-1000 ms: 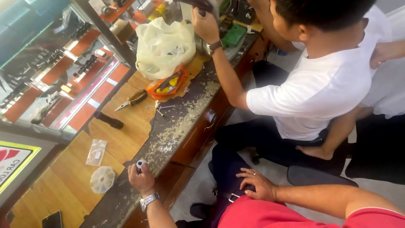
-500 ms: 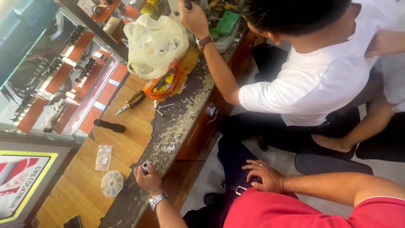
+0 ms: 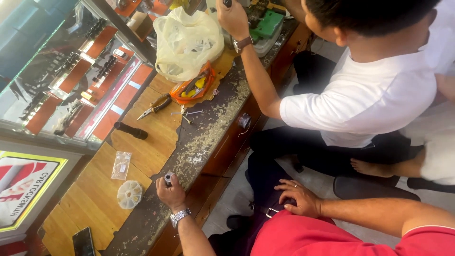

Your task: A locksmith is duplicating a key using a manual key-cutting machine at a workbench.

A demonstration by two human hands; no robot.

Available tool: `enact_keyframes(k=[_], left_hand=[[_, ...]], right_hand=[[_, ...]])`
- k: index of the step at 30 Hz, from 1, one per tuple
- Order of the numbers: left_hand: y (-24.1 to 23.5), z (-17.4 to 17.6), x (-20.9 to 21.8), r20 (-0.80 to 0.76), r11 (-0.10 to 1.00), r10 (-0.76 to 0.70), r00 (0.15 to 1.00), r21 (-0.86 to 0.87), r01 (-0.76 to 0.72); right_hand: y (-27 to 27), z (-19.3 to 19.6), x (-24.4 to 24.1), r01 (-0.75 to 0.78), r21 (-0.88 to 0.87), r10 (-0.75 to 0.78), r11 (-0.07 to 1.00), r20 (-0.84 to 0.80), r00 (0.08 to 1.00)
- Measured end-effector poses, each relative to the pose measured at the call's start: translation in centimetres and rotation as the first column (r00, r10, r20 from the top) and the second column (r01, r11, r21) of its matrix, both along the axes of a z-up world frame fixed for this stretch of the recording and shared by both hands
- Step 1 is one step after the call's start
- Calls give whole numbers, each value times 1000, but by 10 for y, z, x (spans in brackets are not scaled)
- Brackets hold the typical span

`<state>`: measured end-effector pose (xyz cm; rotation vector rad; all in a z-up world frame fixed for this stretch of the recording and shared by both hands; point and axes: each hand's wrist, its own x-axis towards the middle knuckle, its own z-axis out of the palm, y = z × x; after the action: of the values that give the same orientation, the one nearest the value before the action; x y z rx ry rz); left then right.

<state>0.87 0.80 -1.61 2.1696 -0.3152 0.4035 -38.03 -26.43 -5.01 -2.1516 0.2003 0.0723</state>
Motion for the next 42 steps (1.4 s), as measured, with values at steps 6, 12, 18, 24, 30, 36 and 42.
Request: enact_keyframes(k=[6,12,18,24,30,36,42], left_hand=[[2,-5,1,16,1000,-7,1000,18,6],[2,-6,2,19,1000,-19,1000,21,18],[1,-4,1,26,998,-13,1000,69,11],[-1,3,-3,-12,999,-5,1000,49,6],[0,-4,1,39,997,-2,999,81,-1],[1,-1,-1,-5,991,35,999,130,-34],[-1,2,-3,29,989,11,1000,148,-16]], right_hand=[[1,4,1,11,7,-11,1000,-31,999],[-1,-4,-1,13,18,-13,1000,-20,1000],[-1,-4,0,19,17,-18,1000,-19,1000],[-1,-8,-1,13,15,-13,1000,3,1000],[-2,-9,-2,8,23,-8,1000,3,1000],[-2,-15,-3,1,-13,0,1000,45,999],[-1,-15,-3,11,-27,-8,1000,86,996]])
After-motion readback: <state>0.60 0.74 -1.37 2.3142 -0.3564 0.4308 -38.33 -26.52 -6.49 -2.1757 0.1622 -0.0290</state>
